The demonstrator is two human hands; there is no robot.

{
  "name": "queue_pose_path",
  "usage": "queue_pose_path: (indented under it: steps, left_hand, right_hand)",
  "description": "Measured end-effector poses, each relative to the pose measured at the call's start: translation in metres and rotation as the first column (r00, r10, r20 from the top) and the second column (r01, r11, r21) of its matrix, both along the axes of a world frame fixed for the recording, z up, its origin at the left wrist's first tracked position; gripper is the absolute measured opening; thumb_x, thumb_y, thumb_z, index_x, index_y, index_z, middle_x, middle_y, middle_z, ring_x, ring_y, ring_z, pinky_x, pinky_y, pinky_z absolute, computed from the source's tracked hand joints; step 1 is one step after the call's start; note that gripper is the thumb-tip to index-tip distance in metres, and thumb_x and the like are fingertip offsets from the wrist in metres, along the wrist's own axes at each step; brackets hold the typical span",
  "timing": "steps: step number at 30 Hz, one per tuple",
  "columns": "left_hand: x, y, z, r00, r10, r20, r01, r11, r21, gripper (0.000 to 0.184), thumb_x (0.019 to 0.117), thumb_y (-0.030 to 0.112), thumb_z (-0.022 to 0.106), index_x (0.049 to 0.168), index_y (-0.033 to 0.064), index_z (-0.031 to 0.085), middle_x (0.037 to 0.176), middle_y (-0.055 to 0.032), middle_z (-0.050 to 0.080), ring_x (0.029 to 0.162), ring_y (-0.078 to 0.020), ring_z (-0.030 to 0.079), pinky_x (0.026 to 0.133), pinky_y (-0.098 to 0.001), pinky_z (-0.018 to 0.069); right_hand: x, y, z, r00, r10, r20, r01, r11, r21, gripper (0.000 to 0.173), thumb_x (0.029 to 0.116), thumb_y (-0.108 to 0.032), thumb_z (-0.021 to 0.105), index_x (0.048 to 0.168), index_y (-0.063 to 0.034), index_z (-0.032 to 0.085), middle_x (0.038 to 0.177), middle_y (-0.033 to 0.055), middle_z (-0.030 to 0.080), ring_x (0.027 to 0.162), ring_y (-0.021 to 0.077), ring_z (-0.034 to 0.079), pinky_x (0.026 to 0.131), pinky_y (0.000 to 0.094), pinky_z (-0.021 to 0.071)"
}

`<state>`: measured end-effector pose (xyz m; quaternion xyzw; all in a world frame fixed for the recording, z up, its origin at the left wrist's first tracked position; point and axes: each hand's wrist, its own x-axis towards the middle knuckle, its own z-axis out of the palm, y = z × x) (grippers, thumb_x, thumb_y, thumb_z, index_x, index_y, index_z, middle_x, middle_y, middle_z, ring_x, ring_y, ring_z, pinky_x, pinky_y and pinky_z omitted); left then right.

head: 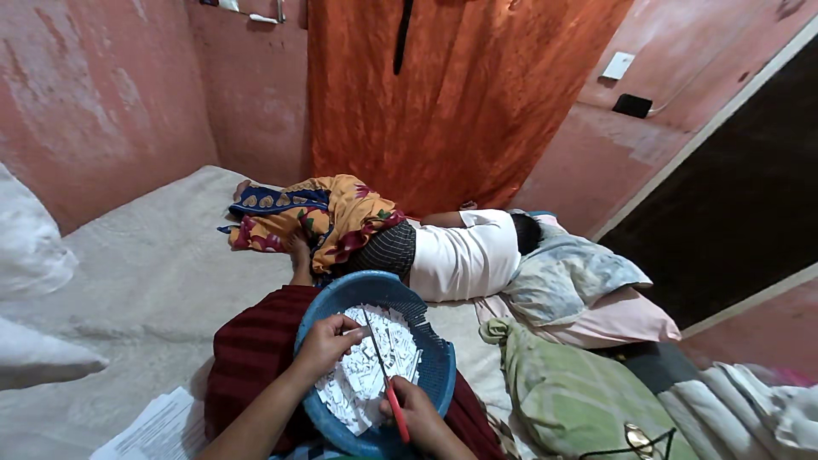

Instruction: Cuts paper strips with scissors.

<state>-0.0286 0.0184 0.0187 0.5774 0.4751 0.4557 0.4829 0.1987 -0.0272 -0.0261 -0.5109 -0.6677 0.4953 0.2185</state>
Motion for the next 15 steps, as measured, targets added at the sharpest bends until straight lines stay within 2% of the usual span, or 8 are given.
queue_pose_path:
  steps: [4,7,11,15]
  left_hand:
    - [0.0004,-0.0009,0.0021,0.999,0.033,0.003,-0.033,0.999,0.002,0.013,0.0974,0.006,0.065,0.109,0.0008,0.067,0.082,0.0008,0.068,0.063,-0.0036,0.06,0.059,-0.0198,0.0509]
    - [0.0008,-0.0011,0.0019,0.998,0.059,0.031,-0.059,0.998,0.011,0.009,0.0979,0.005,0.065,0.105,0.0011,0.068,0.08,0.0012,0.068,0.062,-0.003,0.06,0.058,-0.0188,0.0501]
    - [0.0012,-0.0014,0.0018,0.993,0.097,0.07,-0.099,0.995,0.031,0.008,0.0976,0.005,0.065,0.104,0.0006,0.067,0.081,0.0007,0.069,0.062,-0.0036,0.061,0.058,-0.0191,0.0515]
    - [0.0006,-0.0011,0.0004,0.991,0.098,0.094,-0.102,0.994,0.039,0.006,0.0969,0.004,0.065,0.102,0.0008,0.067,0.079,0.001,0.069,0.061,-0.0038,0.061,0.058,-0.0196,0.0522]
  right_hand:
    - [0.0008,-0.0003,-0.0034,0.997,-0.058,-0.057,0.059,0.998,0.005,0.039,0.0933,-0.039,0.066,0.104,-0.0021,0.061,0.078,0.0018,0.059,0.067,0.0105,0.058,0.066,0.0323,0.0519]
    - [0.0017,0.0004,-0.0066,0.996,-0.06,-0.073,0.062,0.998,0.024,0.038,0.0942,-0.041,0.065,0.101,-0.0035,0.061,0.076,0.0012,0.059,0.066,0.0104,0.059,0.066,0.0322,0.0525]
    - [0.0011,-0.002,-0.0039,0.991,-0.074,-0.114,0.076,0.997,0.015,0.034,0.0911,-0.036,0.067,0.099,-0.0037,0.06,0.074,-0.0003,0.059,0.065,0.0087,0.059,0.064,0.0299,0.0531]
    - [0.0007,-0.0032,-0.0018,0.992,-0.076,-0.103,0.079,0.996,0.03,0.031,0.094,-0.034,0.065,0.097,-0.0035,0.061,0.073,-0.0002,0.058,0.063,0.0085,0.059,0.063,0.0299,0.0526]
